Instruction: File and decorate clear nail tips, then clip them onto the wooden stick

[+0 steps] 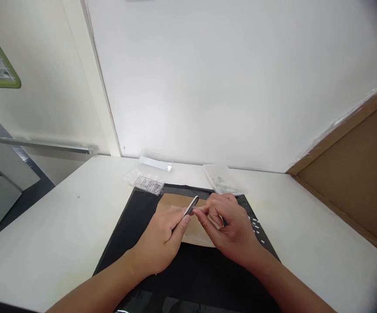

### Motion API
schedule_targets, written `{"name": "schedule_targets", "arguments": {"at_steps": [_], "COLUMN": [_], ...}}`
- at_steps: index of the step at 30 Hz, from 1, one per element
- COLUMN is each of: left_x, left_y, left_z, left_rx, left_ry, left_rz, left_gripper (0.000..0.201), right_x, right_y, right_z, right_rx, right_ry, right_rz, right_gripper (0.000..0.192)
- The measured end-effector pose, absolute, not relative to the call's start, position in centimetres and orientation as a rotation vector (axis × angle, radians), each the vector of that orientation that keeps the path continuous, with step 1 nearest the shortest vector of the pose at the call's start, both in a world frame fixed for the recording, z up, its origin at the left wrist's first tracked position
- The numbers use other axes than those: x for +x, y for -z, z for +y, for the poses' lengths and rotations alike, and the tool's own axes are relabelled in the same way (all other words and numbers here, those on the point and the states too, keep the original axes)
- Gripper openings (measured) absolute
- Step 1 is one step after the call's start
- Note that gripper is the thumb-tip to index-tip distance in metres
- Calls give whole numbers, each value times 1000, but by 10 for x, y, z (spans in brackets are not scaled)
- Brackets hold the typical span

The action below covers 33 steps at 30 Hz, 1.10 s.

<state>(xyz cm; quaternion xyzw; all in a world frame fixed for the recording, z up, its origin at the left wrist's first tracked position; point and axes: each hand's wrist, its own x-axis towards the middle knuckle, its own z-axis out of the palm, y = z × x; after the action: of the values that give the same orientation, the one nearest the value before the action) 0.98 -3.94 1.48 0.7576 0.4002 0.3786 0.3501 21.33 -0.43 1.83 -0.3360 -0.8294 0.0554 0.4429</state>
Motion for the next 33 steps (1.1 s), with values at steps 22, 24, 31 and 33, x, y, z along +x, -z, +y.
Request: {"name": "schedule_targets", "arguments": {"at_steps": [22,24,31,33], "left_x": [10,10,10,10], "left_y": [-15,-13,-14,-15], "left_z": [-37,-37,-38,-38], "left_rx": [2073,2095,2057,2069], "left_ry": [-1011,-1005,-991,-992], "left_rz": [1081,1088,1059,1057], "left_gripper": [32,32,32,33], "right_x": [214,213,211,211], "right_y": [-19,-18,-16,-16], "right_z": [-5,-5,-6,-6], "right_rx": [-906,-889,-894,-873], "right_ry": [-97,-99,-71,-96], "right_rz": [-2070,-2095,-2110,-2136], "right_gripper": [42,42,42,41]}}
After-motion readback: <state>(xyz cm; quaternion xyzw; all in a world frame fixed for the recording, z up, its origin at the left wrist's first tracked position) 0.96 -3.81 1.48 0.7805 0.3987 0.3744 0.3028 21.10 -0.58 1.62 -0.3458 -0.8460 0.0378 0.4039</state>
